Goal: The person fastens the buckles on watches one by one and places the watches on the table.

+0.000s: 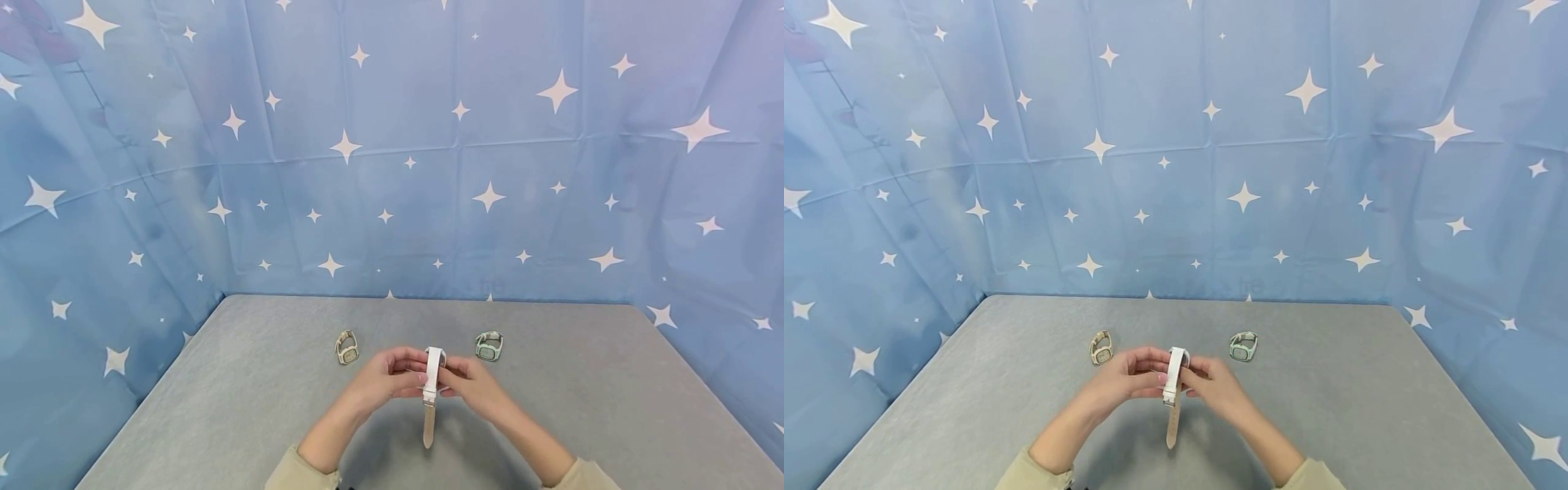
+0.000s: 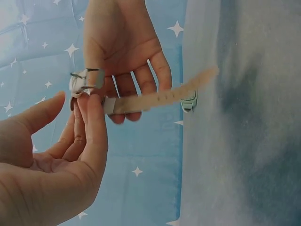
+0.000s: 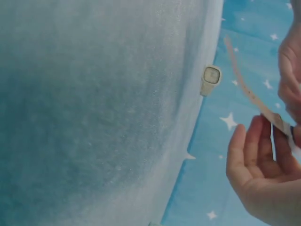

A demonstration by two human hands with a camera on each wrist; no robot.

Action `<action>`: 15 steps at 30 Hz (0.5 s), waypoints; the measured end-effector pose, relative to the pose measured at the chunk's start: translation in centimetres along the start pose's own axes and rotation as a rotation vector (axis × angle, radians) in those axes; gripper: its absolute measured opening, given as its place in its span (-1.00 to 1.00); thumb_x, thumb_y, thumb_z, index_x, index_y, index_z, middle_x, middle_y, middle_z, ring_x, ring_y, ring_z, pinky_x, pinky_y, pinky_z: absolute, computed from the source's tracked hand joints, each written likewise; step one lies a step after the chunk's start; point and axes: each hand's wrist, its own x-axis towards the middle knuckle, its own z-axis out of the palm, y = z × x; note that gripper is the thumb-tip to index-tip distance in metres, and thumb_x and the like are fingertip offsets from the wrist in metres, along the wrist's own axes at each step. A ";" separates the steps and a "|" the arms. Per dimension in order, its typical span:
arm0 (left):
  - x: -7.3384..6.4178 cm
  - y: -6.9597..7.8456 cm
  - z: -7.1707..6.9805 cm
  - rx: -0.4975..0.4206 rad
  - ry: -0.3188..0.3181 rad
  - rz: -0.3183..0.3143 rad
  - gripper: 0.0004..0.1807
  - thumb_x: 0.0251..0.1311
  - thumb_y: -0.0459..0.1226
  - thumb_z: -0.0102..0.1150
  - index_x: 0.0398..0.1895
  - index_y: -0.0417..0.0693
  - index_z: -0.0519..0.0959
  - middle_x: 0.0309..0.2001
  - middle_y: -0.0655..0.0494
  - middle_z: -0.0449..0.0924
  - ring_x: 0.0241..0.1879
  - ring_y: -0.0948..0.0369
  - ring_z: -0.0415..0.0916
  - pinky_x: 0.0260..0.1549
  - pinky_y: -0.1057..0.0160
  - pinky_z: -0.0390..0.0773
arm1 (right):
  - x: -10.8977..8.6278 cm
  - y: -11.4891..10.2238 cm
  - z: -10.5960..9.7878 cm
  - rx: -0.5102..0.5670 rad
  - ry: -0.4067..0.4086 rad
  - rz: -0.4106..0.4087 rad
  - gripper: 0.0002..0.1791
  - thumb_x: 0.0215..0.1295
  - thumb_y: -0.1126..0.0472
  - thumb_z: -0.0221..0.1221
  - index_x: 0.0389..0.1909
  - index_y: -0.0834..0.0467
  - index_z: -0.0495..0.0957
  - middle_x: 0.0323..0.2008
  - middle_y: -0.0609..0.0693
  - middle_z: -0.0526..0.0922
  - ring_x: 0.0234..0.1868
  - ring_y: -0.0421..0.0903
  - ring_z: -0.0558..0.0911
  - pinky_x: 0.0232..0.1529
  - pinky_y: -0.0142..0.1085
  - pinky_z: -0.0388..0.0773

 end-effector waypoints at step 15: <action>-0.7 -0.2 0.0 0.741 0.216 0.386 -0.79 0.23 -0.41 0.28 -0.07 -0.11 0.64 -0.13 0.07 0.70 -0.12 0.18 0.65 -0.10 0.28 0.67 | -0.6 -0.2 -0.5 0.033 -0.105 -0.035 -0.66 0.50 0.32 -0.02 -0.14 0.63 0.50 -0.26 0.39 0.70 -0.30 -0.39 0.67 -0.13 -0.34 0.69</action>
